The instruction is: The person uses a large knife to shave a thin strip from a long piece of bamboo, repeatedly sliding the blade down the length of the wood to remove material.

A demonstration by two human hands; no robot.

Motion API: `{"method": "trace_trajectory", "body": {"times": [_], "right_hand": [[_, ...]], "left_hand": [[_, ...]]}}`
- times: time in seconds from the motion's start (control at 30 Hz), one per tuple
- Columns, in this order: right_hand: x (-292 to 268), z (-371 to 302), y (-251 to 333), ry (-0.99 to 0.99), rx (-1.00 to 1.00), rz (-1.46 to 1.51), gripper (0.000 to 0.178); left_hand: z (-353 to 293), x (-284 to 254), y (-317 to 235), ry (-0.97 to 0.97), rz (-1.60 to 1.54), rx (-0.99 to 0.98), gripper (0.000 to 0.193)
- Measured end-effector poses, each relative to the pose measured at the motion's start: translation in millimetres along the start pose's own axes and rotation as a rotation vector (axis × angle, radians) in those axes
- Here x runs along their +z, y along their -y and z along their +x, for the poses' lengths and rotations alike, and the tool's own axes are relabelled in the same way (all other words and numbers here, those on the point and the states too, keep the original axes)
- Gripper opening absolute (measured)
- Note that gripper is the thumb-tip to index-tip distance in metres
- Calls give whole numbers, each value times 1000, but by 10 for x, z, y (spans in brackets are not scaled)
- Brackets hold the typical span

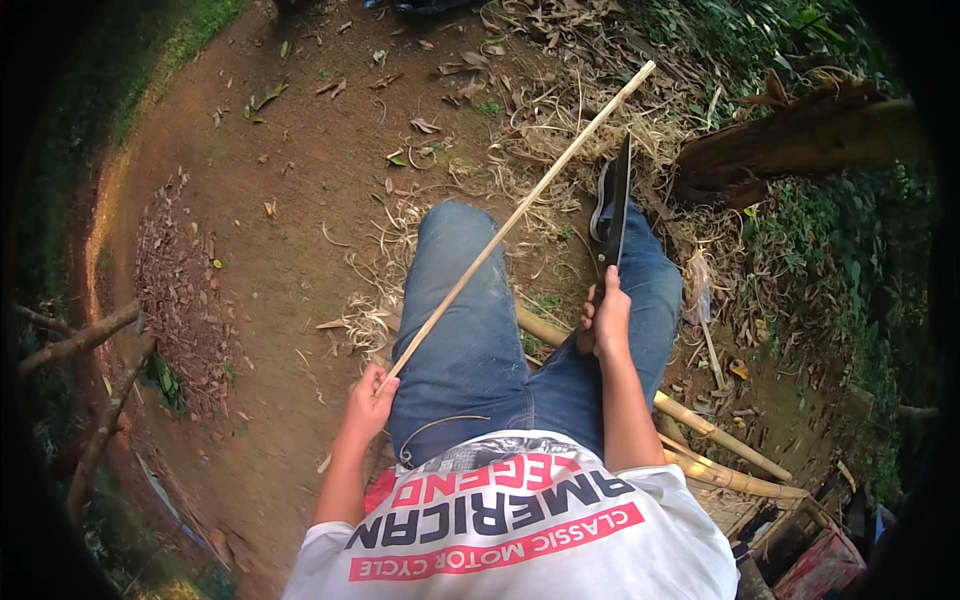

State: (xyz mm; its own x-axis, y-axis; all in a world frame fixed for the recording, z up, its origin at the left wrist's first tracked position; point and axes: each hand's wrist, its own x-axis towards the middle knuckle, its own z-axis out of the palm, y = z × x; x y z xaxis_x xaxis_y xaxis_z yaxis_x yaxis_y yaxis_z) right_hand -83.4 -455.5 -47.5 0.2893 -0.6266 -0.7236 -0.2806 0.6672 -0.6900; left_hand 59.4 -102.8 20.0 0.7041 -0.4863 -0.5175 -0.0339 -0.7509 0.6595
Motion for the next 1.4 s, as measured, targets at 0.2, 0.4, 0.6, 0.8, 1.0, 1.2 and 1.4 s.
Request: {"method": "trace_trajectory", "body": {"times": [0.2, 0.4, 0.6, 0.8, 1.0, 1.2, 1.4], "right_hand": [[-110, -218, 27, 74, -245, -34, 57], [90, -439, -29, 222, -359, -145, 54], [391, -566, 34, 279, -617, -711, 51], [704, -644, 158, 400, -1025, -1120, 59], [769, -477, 135, 467, -997, -1301, 63], [740, -240, 155, 450, -1033, -1378, 64], [424, 453, 690, 168, -800, -1498, 66]], "left_hand": [[-62, 40, -40, -93, 107, 137, 29], [-116, 0, -51, -1, 102, 105, 32], [-131, -50, -22, 55, 30, 81, 33], [-139, -35, -110, 85, -5, 52, 34], [-96, 17, -137, 69, -5, 57, 33], [-21, 8, -104, 144, -50, -4, 34], [2, -40, -223, 188, -111, -2, 34]]}}
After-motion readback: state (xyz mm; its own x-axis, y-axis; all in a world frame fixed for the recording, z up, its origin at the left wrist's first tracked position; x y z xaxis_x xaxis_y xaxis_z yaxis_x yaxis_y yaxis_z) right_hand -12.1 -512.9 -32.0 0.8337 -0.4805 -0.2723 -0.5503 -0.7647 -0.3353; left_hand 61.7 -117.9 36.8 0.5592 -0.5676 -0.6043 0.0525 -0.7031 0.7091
